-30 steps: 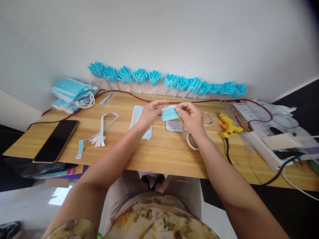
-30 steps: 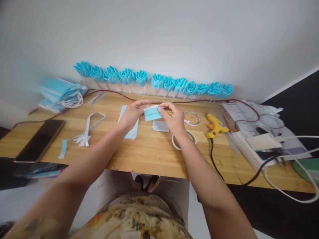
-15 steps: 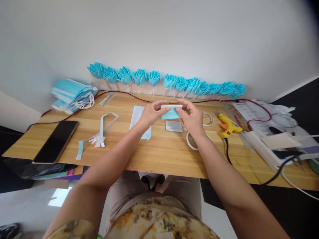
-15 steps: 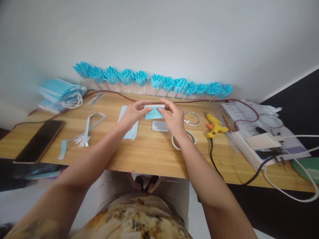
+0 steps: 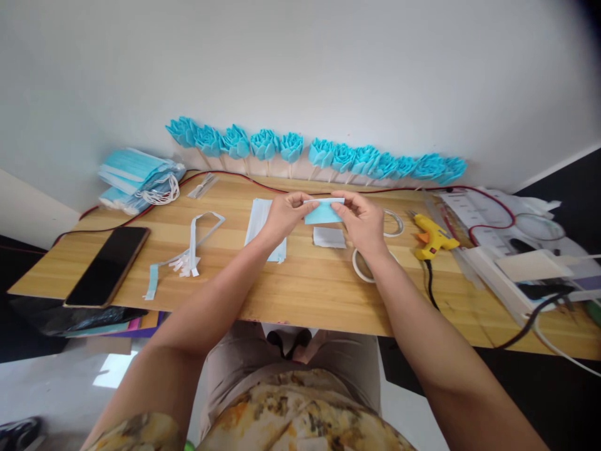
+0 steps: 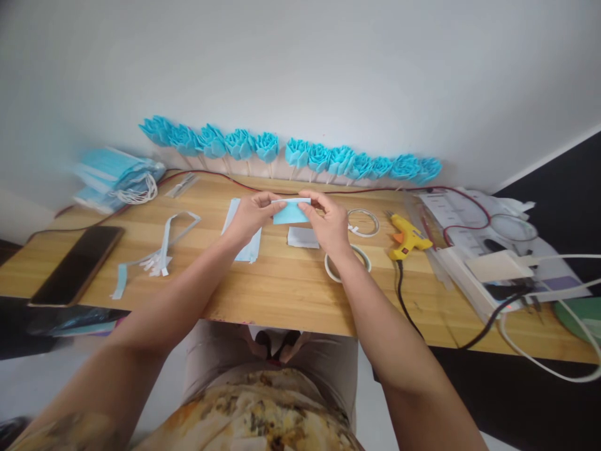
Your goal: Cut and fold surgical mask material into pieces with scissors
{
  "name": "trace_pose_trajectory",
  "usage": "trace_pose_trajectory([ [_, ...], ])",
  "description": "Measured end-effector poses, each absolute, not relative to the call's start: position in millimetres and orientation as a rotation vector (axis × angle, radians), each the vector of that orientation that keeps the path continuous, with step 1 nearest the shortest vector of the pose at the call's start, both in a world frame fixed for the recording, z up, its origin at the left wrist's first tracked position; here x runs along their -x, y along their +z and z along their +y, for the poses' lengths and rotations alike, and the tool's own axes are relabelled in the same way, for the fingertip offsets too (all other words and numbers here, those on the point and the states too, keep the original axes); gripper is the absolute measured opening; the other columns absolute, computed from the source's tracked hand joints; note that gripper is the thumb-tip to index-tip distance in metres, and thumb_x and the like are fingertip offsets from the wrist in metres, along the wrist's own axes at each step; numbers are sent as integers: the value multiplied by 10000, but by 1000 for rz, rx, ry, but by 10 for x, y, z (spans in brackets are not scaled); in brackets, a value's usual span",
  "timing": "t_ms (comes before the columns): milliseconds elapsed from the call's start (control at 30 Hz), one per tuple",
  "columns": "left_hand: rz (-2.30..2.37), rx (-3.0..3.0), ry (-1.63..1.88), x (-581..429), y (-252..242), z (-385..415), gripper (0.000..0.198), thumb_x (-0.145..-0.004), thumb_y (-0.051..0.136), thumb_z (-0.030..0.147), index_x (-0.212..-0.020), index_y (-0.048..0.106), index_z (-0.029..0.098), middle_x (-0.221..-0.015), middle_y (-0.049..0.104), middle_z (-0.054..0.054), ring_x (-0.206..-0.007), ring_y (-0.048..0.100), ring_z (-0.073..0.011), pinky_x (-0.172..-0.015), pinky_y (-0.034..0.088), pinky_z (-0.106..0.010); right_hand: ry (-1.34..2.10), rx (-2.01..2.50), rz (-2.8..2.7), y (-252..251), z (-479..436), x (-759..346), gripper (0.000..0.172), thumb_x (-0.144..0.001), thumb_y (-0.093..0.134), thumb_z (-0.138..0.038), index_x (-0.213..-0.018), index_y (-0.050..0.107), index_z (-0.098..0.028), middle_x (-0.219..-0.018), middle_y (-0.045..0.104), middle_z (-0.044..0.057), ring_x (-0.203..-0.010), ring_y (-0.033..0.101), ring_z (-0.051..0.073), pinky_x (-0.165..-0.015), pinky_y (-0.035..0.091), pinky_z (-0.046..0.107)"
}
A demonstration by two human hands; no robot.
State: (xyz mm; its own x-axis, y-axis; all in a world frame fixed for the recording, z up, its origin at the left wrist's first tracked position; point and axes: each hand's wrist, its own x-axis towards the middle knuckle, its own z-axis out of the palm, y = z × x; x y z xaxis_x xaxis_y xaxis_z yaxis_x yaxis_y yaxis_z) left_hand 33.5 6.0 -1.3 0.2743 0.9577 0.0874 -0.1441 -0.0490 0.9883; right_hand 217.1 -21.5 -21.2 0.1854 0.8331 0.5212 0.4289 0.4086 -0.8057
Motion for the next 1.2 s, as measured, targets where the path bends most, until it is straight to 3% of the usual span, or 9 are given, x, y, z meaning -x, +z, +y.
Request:
trace_pose_trajectory([
  [267, 843, -1307, 1130, -346, -33, 84, 114, -758, 759, 275, -721, 722, 173, -669, 641, 3, -618, 513, -102, -593, 405, -243, 403, 1201, -1448, -196, -233, -2160, 199, -847, 711, -353, -988, 785, -234, -925, 801, 29, -840, 737, 202, -798, 599, 356],
  [467, 880, -1455, 1139, -350, -43, 81, 134, -775, 736, 289, -700, 714, 179, -577, 521, 27, -550, 383, -87, -542, 266, -256, 435, 1198, -1526, -135, -272, -2168, 239, -855, 705, -384, -1028, 771, -233, -943, 796, 31, -841, 727, 196, -769, 583, 339],
  [567, 901, -1575, 1138, -348, -73, 95, 148, -781, 725, 302, -695, 711, 182, -549, 471, 36, -544, 351, -89, -543, 234, -265, 319, 1192, -1636, -102, -281, -2180, 157, -866, 687, -329, -960, 770, -233, -894, 782, 24, -838, 718, 201, -809, 564, 356],
  [700, 919, -1661, 1147, -338, -100, 113, 152, -794, 698, 304, -702, 715, 184, -583, 526, 23, -568, 387, -98, -555, 259, -263, 163, 1180, -1754, -96, -271, -2191, 109, -885, 655, -265, -831, 746, -239, -793, 746, 12, -778, 689, 197, -789, 540, 356],
  [1200, 852, -1536, 1131, -353, -50, 81, 141, -798, 668, 275, -711, 650, 166, -660, 594, 16, -647, 503, -106, -622, 386, -237, 189, 1162, -1791, -83, -301, -2134, 106, -851, 605, -203, -777, 676, -229, -758, 709, 1, -734, 655, 180, -745, 512, 321],
])
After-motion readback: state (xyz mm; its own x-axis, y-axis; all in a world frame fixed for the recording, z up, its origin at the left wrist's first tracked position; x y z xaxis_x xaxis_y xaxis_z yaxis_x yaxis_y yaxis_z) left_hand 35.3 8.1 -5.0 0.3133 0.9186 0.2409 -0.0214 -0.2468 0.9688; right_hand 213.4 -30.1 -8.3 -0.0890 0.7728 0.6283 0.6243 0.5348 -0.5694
